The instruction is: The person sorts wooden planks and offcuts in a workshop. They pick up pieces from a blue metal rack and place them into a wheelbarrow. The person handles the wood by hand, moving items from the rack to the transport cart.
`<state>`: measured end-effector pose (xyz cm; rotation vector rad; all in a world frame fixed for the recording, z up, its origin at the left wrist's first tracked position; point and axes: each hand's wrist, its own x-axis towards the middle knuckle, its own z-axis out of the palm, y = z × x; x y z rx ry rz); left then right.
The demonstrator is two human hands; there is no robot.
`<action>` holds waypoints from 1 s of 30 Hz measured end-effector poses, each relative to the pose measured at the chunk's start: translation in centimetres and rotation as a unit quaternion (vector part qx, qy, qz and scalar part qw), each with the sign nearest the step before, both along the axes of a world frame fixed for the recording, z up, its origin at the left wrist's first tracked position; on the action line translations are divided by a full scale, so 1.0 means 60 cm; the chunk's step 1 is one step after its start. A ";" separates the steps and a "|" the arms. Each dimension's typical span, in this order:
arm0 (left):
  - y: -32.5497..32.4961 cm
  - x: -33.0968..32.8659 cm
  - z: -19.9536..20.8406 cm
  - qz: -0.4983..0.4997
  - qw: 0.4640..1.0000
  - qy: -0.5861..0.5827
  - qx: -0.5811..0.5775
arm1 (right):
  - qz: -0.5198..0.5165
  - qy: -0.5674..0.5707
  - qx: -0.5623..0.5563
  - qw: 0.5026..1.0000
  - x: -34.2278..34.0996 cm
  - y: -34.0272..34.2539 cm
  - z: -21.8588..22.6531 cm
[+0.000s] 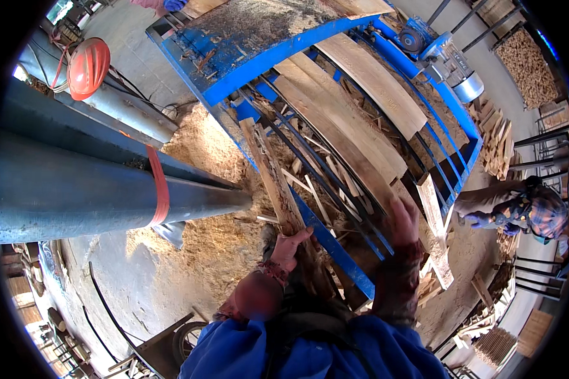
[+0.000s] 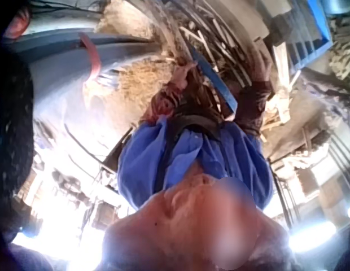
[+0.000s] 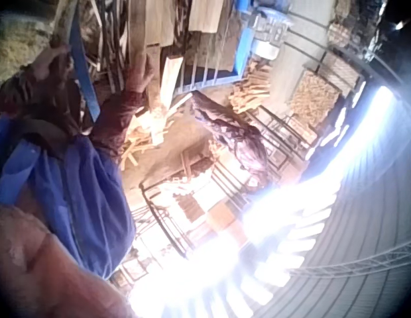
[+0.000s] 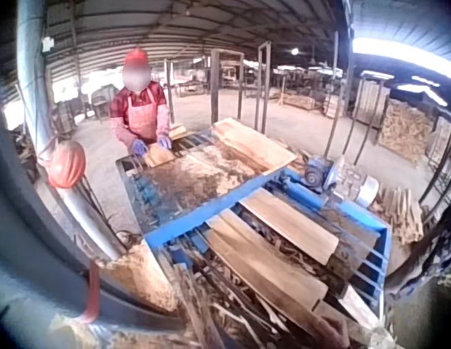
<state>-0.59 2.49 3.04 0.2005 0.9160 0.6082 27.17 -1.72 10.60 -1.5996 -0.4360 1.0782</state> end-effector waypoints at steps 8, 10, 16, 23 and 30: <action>-0.020 -0.014 -0.033 0.004 0.995 -0.101 0.009 | 0.006 0.057 0.008 0.998 -0.137 -0.135 0.037; -0.026 -0.010 -0.031 0.041 0.996 -0.080 0.011 | -0.010 0.149 0.020 0.989 -0.169 -0.166 0.034; -0.033 -0.009 -0.022 0.057 0.976 -0.192 -0.089 | 0.252 -0.125 -0.040 0.959 -0.210 -0.209 0.047; -0.028 -0.015 -0.008 0.024 0.988 -0.148 -0.018 | 0.404 -0.277 -0.040 0.871 -0.195 -0.208 0.037; -0.019 -0.003 0.025 0.017 0.999 -0.036 0.021 | 0.418 -0.299 -0.055 0.856 -0.196 -0.204 0.017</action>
